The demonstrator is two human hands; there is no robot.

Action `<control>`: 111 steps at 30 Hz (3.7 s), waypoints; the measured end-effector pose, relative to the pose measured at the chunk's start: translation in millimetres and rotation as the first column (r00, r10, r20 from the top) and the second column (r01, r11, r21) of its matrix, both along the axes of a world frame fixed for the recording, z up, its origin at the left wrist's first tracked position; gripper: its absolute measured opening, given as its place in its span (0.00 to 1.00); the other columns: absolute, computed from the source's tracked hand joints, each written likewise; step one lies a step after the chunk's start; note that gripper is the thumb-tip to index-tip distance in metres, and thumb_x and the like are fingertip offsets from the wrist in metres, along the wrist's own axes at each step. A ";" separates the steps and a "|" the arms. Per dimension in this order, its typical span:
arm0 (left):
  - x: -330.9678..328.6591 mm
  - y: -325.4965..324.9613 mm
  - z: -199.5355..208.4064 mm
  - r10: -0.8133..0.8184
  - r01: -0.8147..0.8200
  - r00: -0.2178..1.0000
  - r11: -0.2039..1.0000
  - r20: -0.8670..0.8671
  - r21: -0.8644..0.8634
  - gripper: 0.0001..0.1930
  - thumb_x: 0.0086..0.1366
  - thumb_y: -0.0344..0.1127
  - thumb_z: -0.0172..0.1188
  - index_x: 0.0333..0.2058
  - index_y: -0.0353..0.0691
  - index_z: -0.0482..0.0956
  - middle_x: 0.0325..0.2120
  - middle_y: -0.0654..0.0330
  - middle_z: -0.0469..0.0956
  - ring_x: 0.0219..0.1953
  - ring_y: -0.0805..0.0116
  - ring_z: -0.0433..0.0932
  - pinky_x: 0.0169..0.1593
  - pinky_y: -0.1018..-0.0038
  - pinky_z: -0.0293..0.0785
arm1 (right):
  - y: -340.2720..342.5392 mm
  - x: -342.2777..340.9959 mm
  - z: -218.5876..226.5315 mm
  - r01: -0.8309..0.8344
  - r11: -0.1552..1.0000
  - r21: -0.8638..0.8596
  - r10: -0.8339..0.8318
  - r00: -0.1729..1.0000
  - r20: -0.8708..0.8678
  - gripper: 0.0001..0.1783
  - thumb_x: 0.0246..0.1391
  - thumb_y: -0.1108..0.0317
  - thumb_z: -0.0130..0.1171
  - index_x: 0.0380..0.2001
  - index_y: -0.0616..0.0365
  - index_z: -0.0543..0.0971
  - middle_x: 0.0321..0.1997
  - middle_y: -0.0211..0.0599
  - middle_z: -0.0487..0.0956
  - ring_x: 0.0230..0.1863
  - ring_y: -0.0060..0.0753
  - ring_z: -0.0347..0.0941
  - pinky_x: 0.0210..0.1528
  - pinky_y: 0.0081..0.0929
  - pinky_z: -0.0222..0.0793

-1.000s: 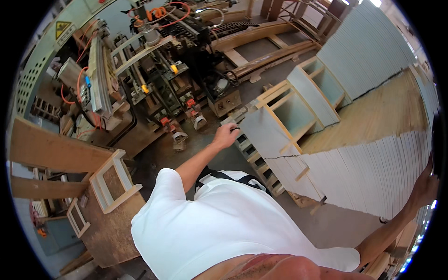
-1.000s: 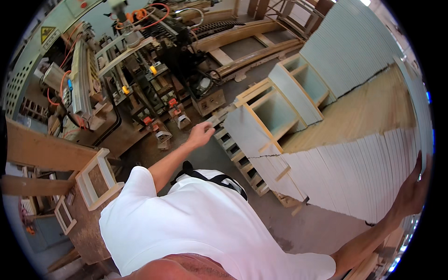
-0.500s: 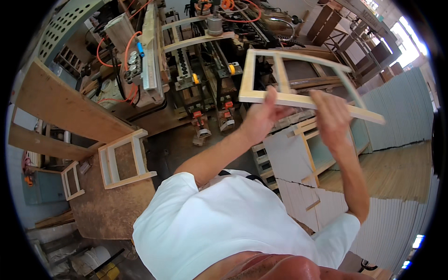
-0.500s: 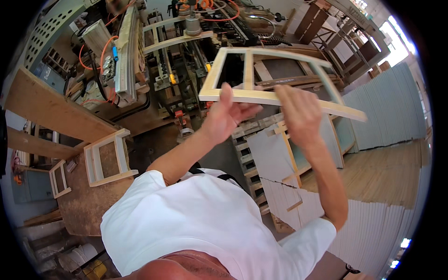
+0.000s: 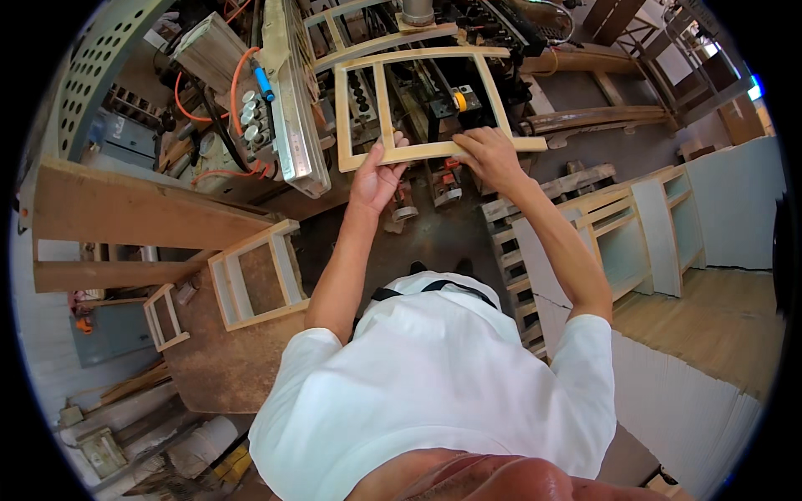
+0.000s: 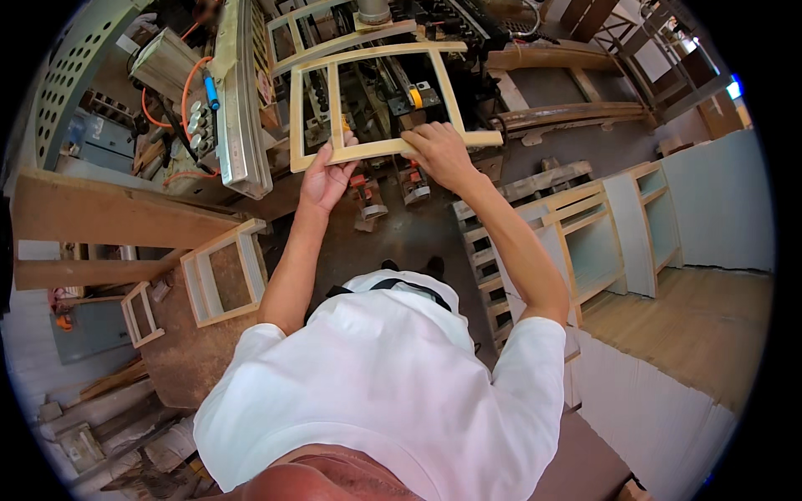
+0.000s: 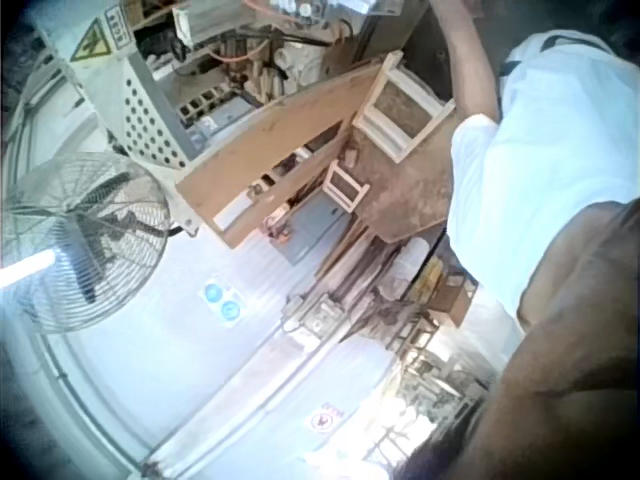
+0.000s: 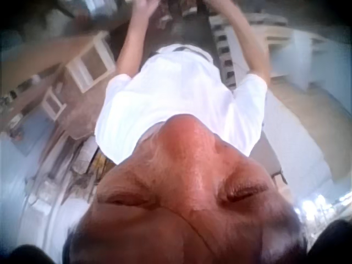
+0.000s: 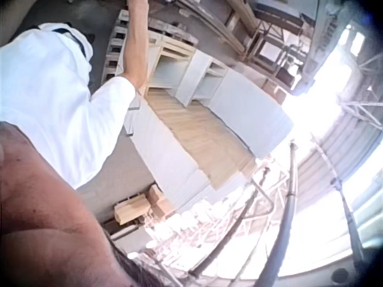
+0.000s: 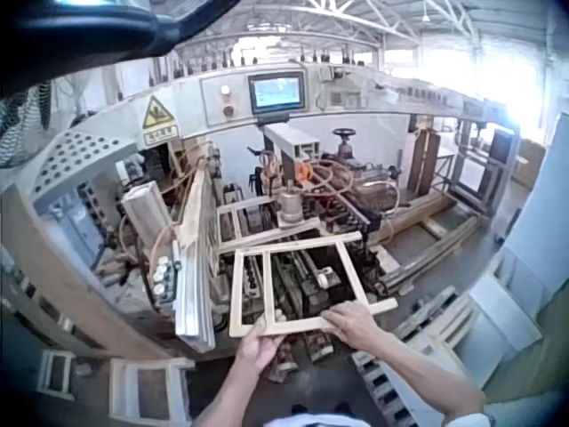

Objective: The person repeatedly picks up rectangular wooden frames from a nearby stack and places them onto a jig on a workbench. They align the frames with the jig's guides and press down to secure them, then remove the frames and place them on a growing pile. The process is repeated continuously throughout the video.

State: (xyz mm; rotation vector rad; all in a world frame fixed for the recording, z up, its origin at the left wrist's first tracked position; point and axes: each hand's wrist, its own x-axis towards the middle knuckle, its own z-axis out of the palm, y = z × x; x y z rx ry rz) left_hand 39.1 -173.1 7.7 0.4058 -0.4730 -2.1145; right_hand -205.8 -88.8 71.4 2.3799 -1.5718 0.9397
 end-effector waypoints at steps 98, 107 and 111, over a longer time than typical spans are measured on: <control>-146.6 -170.6 -13.3 0.564 -0.526 0.826 0.768 0.003 0.365 0.17 0.70 0.47 0.50 0.46 0.38 0.67 0.39 0.59 0.69 0.53 0.54 0.67 0.62 0.58 0.63 | -406.3 -9.4 -7.5 -0.304 0.943 0.138 0.329 0.771 -0.545 0.12 0.41 0.72 0.61 0.32 0.60 0.74 0.32 0.45 0.79 0.35 0.46 0.76 0.43 0.40 0.62; -120.2 13.1 2.4 0.390 -0.340 0.917 0.874 -0.082 0.348 0.16 0.70 0.42 0.49 0.49 0.38 0.70 0.43 0.59 0.73 0.59 0.58 0.67 0.65 0.60 0.60 | -413.9 -4.2 -12.1 -0.195 0.952 0.234 0.296 0.773 -0.561 0.10 0.45 0.73 0.58 0.34 0.60 0.74 0.34 0.46 0.80 0.39 0.47 0.75 0.44 0.42 0.61; -95.2 97.2 2.8 0.352 -0.279 0.931 0.859 -0.099 0.429 0.17 0.70 0.42 0.50 0.51 0.37 0.68 0.43 0.57 0.72 0.61 0.57 0.65 0.66 0.61 0.59 | -406.7 12.7 -3.1 -0.114 0.938 0.329 0.295 0.760 -0.579 0.11 0.46 0.72 0.57 0.36 0.60 0.74 0.36 0.46 0.81 0.42 0.49 0.76 0.47 0.44 0.63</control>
